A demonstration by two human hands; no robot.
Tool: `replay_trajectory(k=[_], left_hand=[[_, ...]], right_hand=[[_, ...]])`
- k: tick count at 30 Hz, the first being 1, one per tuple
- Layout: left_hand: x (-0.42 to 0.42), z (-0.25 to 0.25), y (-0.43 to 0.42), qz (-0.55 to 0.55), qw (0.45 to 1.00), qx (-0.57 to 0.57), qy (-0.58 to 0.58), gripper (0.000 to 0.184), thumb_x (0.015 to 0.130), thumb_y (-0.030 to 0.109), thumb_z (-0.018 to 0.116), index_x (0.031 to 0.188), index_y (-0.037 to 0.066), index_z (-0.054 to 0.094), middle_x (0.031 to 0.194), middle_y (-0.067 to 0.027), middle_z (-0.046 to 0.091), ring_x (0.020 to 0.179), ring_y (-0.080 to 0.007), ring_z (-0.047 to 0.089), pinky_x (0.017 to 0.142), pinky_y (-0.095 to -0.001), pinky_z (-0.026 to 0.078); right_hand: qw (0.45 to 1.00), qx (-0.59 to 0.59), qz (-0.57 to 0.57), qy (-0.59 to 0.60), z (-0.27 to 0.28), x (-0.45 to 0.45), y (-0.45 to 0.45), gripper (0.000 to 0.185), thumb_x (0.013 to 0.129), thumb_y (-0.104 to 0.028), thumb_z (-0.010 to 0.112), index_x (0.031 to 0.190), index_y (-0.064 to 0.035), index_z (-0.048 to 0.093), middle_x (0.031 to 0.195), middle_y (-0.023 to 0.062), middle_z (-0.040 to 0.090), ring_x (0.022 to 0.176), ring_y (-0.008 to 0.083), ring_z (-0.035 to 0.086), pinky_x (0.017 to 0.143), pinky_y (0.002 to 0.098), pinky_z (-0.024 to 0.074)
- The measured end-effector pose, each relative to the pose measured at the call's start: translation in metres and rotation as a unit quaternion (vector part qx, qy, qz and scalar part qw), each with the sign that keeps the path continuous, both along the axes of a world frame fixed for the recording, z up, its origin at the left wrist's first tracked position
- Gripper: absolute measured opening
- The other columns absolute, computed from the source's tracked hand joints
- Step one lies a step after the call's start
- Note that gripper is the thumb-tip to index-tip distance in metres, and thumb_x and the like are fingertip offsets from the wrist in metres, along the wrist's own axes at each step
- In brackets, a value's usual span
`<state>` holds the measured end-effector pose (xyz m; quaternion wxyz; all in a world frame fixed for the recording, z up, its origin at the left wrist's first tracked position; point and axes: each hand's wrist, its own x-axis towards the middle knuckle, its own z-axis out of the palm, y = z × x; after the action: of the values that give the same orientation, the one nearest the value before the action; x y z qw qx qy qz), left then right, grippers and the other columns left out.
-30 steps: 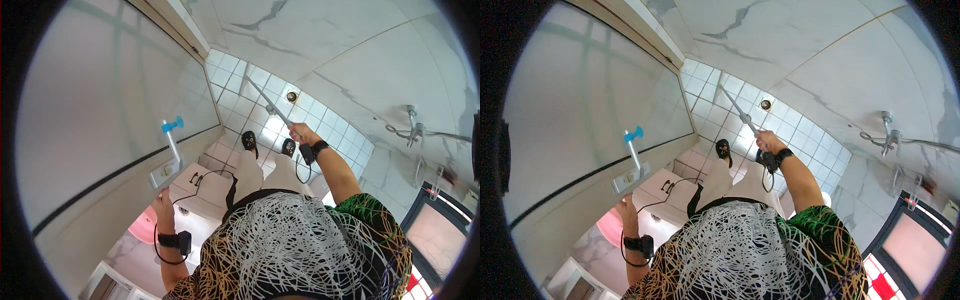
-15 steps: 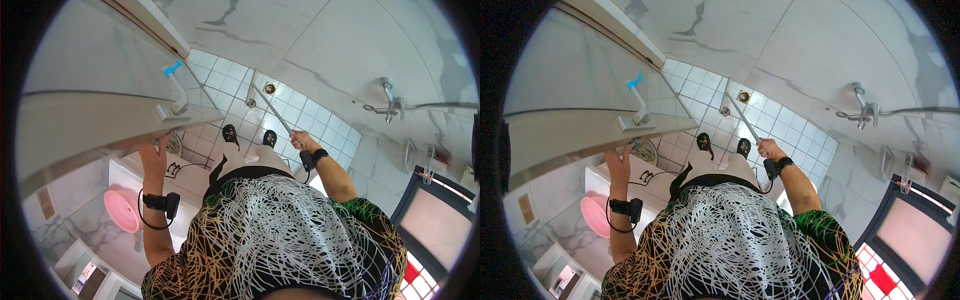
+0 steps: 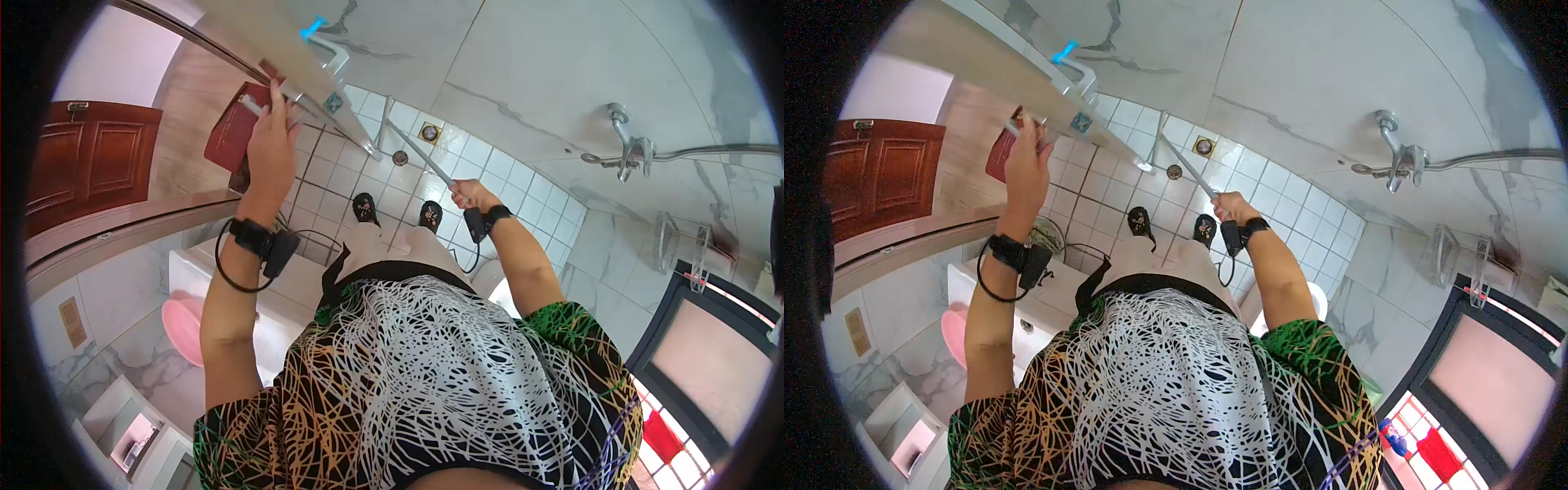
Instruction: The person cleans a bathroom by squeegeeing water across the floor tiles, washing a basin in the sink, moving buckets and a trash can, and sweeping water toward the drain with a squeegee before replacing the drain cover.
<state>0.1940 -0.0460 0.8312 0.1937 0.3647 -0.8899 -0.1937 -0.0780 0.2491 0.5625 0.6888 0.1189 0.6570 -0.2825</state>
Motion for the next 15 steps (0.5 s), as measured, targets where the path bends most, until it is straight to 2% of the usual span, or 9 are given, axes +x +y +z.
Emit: replay_trajectory(k=[2, 4, 7, 11, 13, 14, 15], left_hand=[[-0.015, -0.005, -0.008, -0.007, 1.000, -0.021, -0.013, 0.071, 0.080, 0.009, 0.059, 0.139, 0.005, 0.019, 0.109, -0.0171, 0.057, 0.103, -0.0402, 0.051, 0.085, -0.0424, 0.043], [-0.027, -0.010, -0.014, -0.003, 0.999, -0.042, -0.022, 0.072, 0.080, 0.010, 0.060, 0.139, 0.006, 0.019, 0.103, -0.0148, 0.061, 0.100, -0.0403, 0.053, 0.084, -0.0427, 0.044], [-0.040, -0.014, -0.022, -0.012, 0.997, -0.076, -0.029, 0.072, 0.078, 0.009, 0.061, 0.137, 0.002, 0.020, 0.097, -0.0154, 0.063, 0.097, -0.0393, 0.056, 0.083, -0.0407, 0.046], [-0.050, -0.017, -0.032, -0.053, 0.991, -0.120, -0.020, 0.072, 0.078, 0.009, 0.062, 0.133, -0.009, 0.020, 0.078, -0.0185, 0.062, 0.074, -0.0348, 0.059, 0.070, -0.0409, 0.046], [-0.053, -0.021, -0.036, -0.052, 0.990, -0.130, -0.002, 0.072, 0.077, 0.010, 0.062, 0.134, -0.009, 0.020, 0.074, -0.0187, 0.060, 0.071, -0.0341, 0.058, 0.068, -0.0414, 0.045], [-0.054, -0.023, -0.038, -0.052, 0.990, -0.134, 0.007, 0.072, 0.077, 0.010, 0.062, 0.134, -0.008, 0.021, 0.073, -0.0188, 0.059, 0.070, -0.0338, 0.057, 0.066, -0.0417, 0.045], [-0.056, -0.023, -0.040, -0.048, 0.989, -0.137, 0.004, 0.073, 0.077, 0.010, 0.062, 0.134, -0.008, 0.021, 0.072, -0.0189, 0.059, 0.070, -0.0337, 0.057, 0.066, -0.0416, 0.045]], right_hand=[[1.000, -0.007, 0.022, -0.001, 0.013, -0.009, 0.011, 0.005, 0.088, -0.011, 0.047, 0.092, -0.0131, 0.047, 0.058, 0.0010, 0.041, 0.042, 0.0051, 0.034, 0.034, 0.0184, 0.0284], [0.999, -0.004, -0.006, -0.034, 0.023, -0.014, 0.020, 0.004, 0.087, -0.011, 0.047, 0.090, -0.0132, 0.045, 0.058, 0.0008, 0.040, 0.042, 0.0051, 0.034, 0.033, 0.0178, 0.0282], [0.997, -0.005, -0.014, -0.073, 0.012, -0.029, 0.034, 0.011, 0.087, -0.011, 0.049, 0.082, -0.0132, 0.040, 0.059, 0.0006, 0.039, 0.042, 0.0053, 0.034, 0.033, 0.0171, 0.0282], [0.995, 0.015, -0.025, -0.097, 0.020, -0.038, 0.043, 0.012, 0.088, -0.011, 0.049, 0.082, -0.0129, 0.039, 0.060, 0.0011, 0.039, 0.042, 0.0052, 0.034, 0.032, 0.0159, 0.0277], [0.993, 0.015, -0.030, -0.113, 0.026, -0.038, 0.044, 0.011, 0.088, -0.011, 0.049, 0.084, -0.0127, 0.039, 0.060, 0.0015, 0.039, 0.043, 0.0050, 0.034, 0.031, 0.0152, 0.0273], [0.996, 0.020, -0.021, -0.084, 0.026, -0.033, 0.043, 0.006, 0.086, -0.016, 0.047, 0.083, -0.0141, 0.043, 0.056, -0.0004, 0.040, 0.041, 0.0054, 0.032, 0.031, 0.0178, 0.0175], [0.997, 0.016, -0.038, -0.071, 0.029, -0.030, 0.044, 0.006, 0.086, -0.016, 0.048, 0.083, -0.0138, 0.043, 0.056, -0.0005, 0.040, 0.041, 0.0054, 0.032, 0.031, 0.0179, 0.0177]])
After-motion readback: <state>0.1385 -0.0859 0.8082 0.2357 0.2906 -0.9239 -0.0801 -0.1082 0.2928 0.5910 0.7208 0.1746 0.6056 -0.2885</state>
